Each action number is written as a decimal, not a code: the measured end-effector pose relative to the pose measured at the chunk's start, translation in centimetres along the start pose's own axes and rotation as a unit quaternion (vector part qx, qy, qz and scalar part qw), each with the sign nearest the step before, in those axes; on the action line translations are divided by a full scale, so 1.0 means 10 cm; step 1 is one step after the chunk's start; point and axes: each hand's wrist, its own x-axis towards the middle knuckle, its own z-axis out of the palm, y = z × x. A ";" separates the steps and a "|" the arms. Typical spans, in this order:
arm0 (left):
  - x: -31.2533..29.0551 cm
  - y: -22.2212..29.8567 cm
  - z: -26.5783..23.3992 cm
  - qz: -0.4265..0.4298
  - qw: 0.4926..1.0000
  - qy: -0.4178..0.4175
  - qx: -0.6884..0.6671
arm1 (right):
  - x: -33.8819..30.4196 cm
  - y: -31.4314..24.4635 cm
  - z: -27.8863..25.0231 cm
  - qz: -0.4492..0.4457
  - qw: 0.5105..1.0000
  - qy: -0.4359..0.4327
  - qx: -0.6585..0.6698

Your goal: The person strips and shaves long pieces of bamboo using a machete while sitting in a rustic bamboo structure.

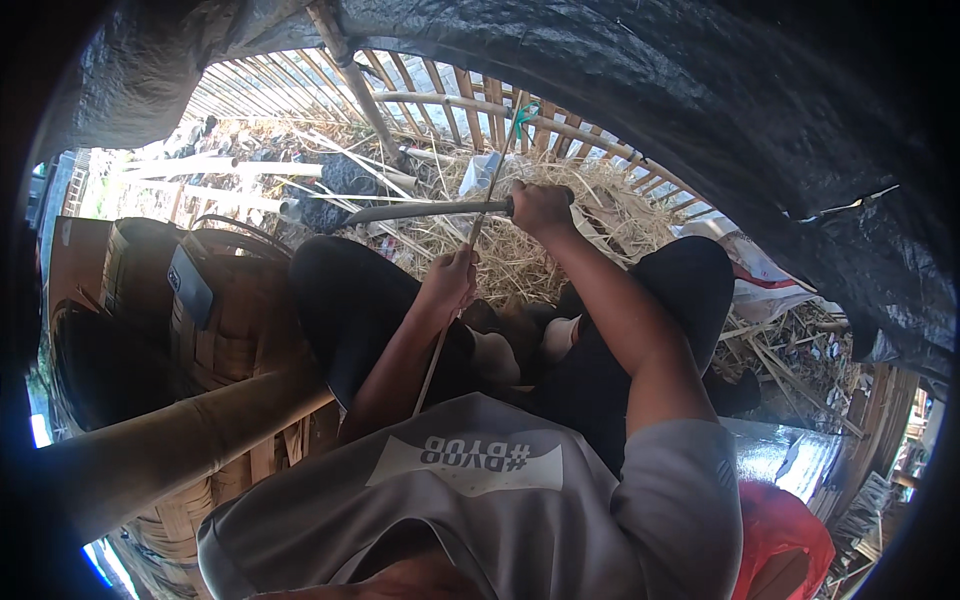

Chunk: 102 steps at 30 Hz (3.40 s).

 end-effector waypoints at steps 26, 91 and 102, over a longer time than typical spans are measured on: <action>-0.46 -0.03 -0.05 0.011 0.994 -0.017 0.112 | 0.13 0.74 0.10 0.095 0.993 0.058 -0.027; 0.22 0.31 0.05 -0.055 0.982 -0.150 -0.104 | 0.61 0.30 -0.86 0.043 0.989 -0.132 0.049; 0.24 0.36 0.14 -0.037 0.988 -0.137 -0.068 | 0.73 0.73 -0.77 0.128 0.986 -0.106 0.028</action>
